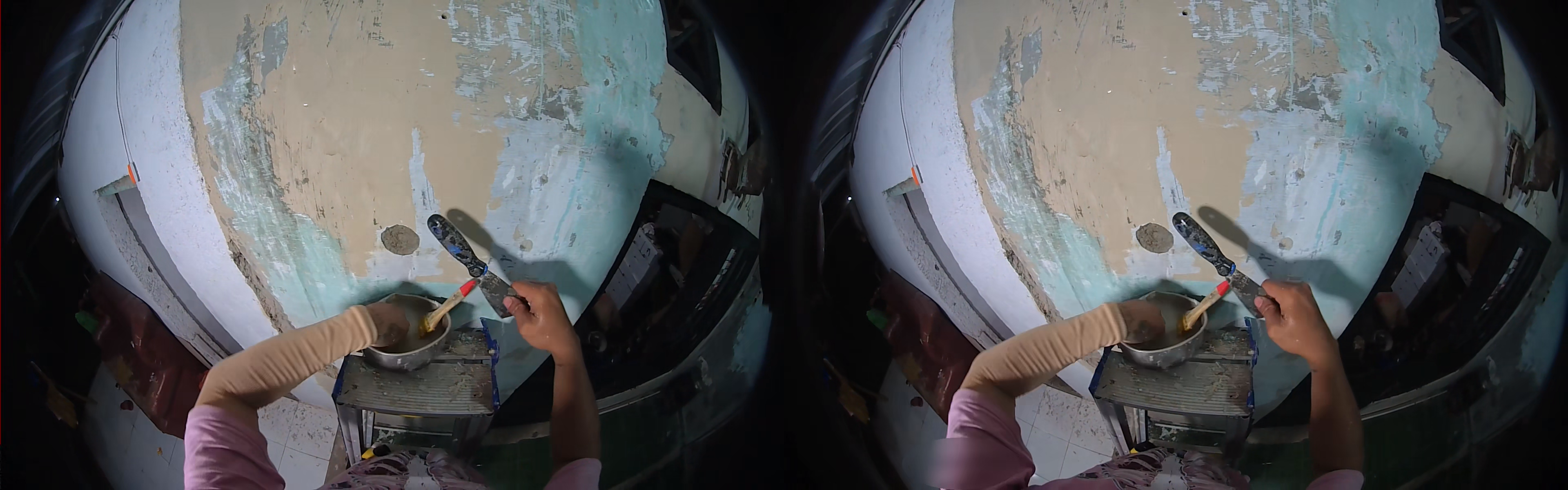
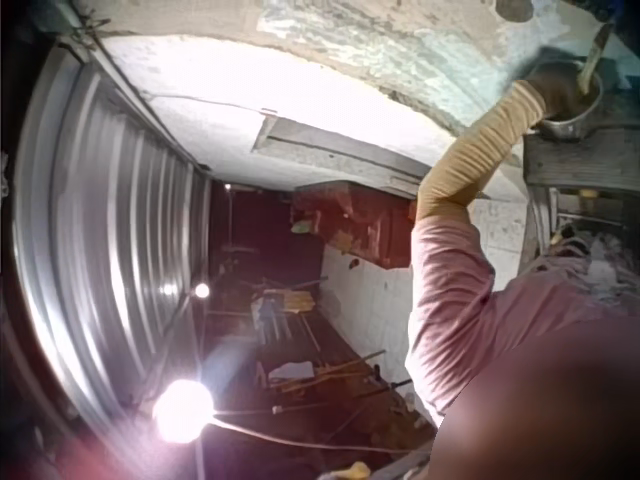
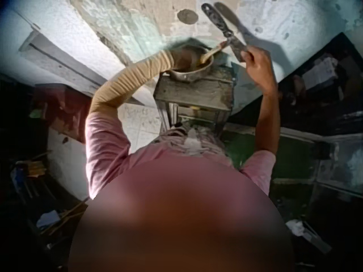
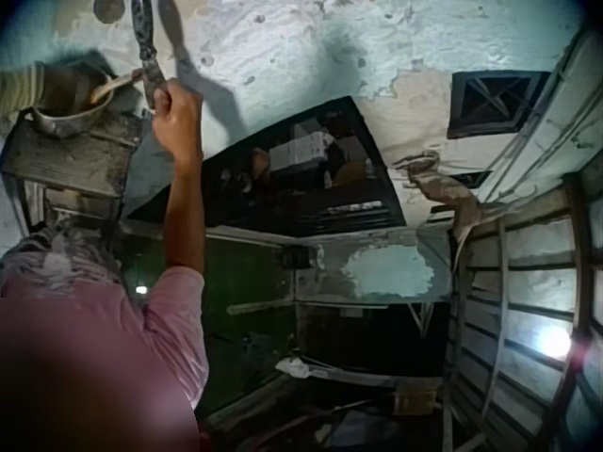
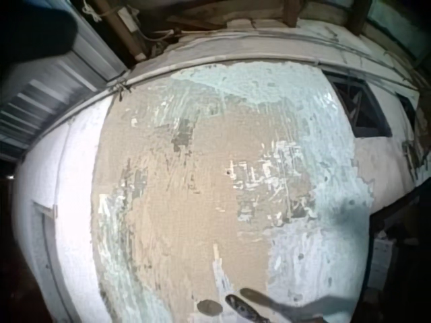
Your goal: The person applies plaster filler compound to damaged sections of an interior wall using a putty knife scraper tool.
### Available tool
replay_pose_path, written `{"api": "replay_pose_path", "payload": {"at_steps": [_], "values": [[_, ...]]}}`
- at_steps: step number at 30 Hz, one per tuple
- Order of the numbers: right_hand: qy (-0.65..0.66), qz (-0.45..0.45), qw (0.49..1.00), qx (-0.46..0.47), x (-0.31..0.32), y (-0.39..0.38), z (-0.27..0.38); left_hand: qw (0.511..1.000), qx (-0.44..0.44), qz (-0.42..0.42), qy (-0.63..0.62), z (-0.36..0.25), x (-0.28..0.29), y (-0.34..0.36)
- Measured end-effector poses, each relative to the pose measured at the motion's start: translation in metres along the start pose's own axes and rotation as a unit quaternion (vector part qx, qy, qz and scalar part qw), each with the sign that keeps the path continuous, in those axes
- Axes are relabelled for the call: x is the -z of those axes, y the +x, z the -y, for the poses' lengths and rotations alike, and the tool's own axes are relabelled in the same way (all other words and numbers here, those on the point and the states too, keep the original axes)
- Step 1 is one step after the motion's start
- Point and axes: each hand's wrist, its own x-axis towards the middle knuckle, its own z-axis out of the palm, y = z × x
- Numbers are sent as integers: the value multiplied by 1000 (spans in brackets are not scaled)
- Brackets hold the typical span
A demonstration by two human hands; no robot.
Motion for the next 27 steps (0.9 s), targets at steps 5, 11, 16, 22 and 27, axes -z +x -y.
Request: {"api": "replay_pose_path", "payload": {"at_steps": [5,11,16,22,27], "values": [[66,-24,997,-20,-8,-24,0,986,34,119,108,9,-72,60],[85,-52,995,4,-17,-27,-4,988,150,-14,-36,-5,-39,41],[159,-57,986,14,-54,-3,7,927,42,-60,-368,36,-3,-31],[224,34,974,-7,-115,28,-23,805,135,-261,-516,-35,76,-60],[55,37,995,78,-126,55,11,594,214,-333,-701,-35,54,-83]]}}
